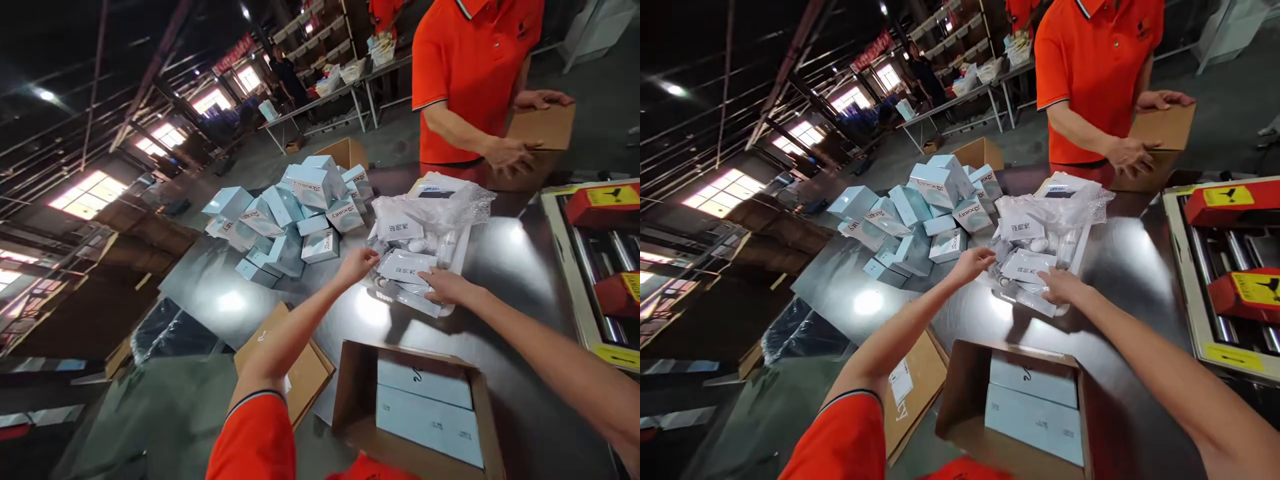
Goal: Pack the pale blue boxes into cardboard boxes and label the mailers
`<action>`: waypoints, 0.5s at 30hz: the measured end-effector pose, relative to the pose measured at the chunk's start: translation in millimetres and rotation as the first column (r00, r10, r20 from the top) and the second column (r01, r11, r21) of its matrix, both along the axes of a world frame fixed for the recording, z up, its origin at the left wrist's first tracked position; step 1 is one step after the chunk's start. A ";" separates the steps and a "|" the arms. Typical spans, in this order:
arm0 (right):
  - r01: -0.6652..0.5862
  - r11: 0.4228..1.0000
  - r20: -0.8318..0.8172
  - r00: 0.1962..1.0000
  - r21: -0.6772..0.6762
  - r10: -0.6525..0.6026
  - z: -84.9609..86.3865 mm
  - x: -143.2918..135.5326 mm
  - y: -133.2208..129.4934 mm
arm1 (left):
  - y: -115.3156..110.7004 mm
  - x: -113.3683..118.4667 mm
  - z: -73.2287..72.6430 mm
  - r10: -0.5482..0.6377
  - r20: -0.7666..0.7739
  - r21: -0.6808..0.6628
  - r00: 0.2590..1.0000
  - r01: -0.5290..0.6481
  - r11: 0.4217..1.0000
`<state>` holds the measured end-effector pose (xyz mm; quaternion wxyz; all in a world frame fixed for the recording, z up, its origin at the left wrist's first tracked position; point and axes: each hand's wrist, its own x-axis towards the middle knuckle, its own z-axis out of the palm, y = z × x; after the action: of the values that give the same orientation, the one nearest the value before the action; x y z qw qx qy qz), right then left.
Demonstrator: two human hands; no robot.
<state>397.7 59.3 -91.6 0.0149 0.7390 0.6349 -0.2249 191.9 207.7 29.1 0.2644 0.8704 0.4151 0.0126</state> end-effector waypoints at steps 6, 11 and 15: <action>-0.077 0.990 0.073 0.995 0.121 0.068 0.9 1.6 0.6 | 40.1 100.3 -67.1 -0.219 -0.104 0.189 0.970 0.235 0.953; -0.021 0.958 0.121 0.993 0.285 -0.014 27.0 11.7 -30.2 | 9.3 149.1 -99.2 -0.386 -0.192 0.191 0.902 0.420 0.887; 0.340 0.889 -0.184 0.937 0.308 -0.295 70.3 25.2 -77.9 | 5.7 142.3 -98.9 -0.307 -0.121 0.123 0.944 0.321 0.939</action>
<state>422.9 -18.6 -21.4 -0.1900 0.8082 0.5335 -0.1616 334.3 213.5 -69.7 0.1799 0.9414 0.2818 -0.0441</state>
